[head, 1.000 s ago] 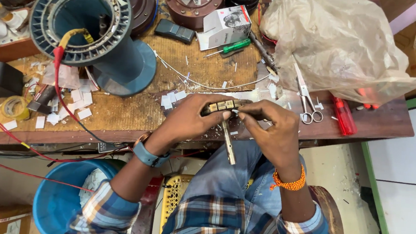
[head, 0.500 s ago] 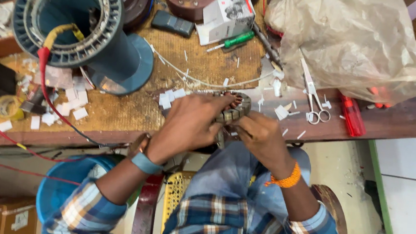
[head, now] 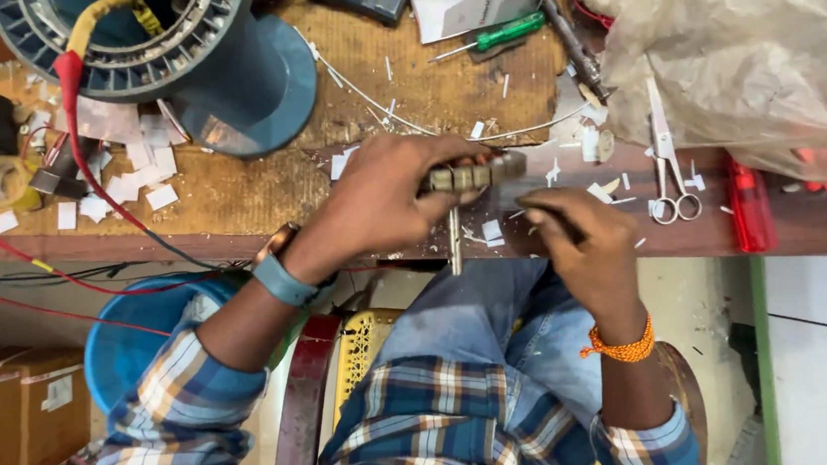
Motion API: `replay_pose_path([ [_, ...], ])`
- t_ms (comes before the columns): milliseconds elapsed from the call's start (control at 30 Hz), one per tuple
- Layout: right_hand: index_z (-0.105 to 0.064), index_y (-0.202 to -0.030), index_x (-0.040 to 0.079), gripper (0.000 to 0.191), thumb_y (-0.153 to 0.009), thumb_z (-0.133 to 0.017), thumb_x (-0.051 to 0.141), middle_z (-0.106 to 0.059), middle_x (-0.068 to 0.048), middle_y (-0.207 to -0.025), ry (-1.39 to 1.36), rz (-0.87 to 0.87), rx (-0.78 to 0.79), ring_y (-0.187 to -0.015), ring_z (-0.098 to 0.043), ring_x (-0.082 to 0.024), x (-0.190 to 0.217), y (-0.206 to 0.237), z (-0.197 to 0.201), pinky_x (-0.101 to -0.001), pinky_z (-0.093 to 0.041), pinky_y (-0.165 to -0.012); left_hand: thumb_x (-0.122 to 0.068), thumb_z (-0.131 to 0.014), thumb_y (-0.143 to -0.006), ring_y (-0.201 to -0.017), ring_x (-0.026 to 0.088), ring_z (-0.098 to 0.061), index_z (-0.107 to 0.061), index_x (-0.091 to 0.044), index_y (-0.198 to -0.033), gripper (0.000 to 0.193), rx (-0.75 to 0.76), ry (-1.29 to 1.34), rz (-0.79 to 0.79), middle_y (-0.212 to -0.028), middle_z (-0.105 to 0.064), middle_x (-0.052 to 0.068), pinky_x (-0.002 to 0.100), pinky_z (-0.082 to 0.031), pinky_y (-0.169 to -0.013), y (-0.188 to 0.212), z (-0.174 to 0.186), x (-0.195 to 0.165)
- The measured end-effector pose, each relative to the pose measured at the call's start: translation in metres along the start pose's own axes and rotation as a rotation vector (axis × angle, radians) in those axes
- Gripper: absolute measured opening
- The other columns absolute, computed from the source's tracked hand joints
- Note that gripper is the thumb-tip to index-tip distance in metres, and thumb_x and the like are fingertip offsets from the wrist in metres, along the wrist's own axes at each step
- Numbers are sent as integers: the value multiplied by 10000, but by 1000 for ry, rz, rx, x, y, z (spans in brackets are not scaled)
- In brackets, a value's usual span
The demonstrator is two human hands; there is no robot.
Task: The person repeatedly cuts small white plastic pieces with scissors and inserts them into slots on a cylindrical motor rotor. The person handles the rotor and plastic pieces by hand, working at a cluttered bench with motor parts and tools.
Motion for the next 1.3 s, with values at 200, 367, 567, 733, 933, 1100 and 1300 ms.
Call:
replay_pose_path([
  [200,-701,-1157,41,332,-831,-764,38,-693,-148,-1148,230,55,146,-1063,-647,-356,20,-7,-14,-439,-524,-920,-279,-762,-879,-821,285,-735,-735,-84,-1187,366,-59,102,72,-970,-784,153,445,-533,-741,-18,15,10],
  [367,-714,-1174,55,363,-824,-686,-39,-655,-140,-1185,380,190,257,-1100,-593,-360,31,-4,-20,-457,-491,-946,-284,-756,-895,-820,240,-745,-748,-55,-1135,331,-78,141,26,-916,-783,139,414,-550,-775,-22,22,11],
  [567,-726,-1158,75,392,-797,-654,-56,-607,-143,-1044,322,102,137,-980,-629,-312,17,-2,-13,-412,-529,-845,-263,-737,-883,-836,247,-740,-728,-70,-1183,358,-33,181,55,-963,-784,147,413,-543,-795,-23,27,8],
  [733,-683,-1118,24,175,-988,-635,-83,-733,-94,-1128,-370,-235,-180,-1076,-705,-172,-7,-3,18,-283,-565,-972,-237,-724,-884,-903,257,-747,-721,-45,-1183,355,-14,175,25,-1019,-781,157,395,-543,-860,-23,29,9],
  [933,-710,-1033,22,186,-876,-728,-76,-719,-55,-1155,-406,-98,-364,-1021,-708,-131,17,-15,7,-258,-606,-874,-210,-726,-885,-955,267,-749,-705,-16,-1186,359,-28,183,-76,-1050,-771,180,392,-544,-891,-25,31,7],
  [1100,-725,-1013,11,110,-934,-776,-46,-742,-88,-967,-115,183,-544,-880,-721,-144,38,-35,-18,-271,-602,-777,-215,-716,-890,-915,303,-721,-716,-23,-1177,346,39,176,63,-989,-778,188,410,-540,-855,-23,29,7],
  [1300,-711,-1002,-12,153,-904,-827,8,-736,-110,-925,113,412,-629,-824,-733,-225,43,-47,-36,-314,-592,-727,-195,-725,-875,-971,253,-737,-697,-14,-1182,357,16,186,-92,-1061,-767,162,387,-536,-885,-22,30,3],
])
Point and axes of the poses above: each hand's wrist, its own y-axis away from the middle knuckle, its own z-axis out of the back of the hand, x = y × z, the point moved 3 cm from there along -y, towards the middle knuckle
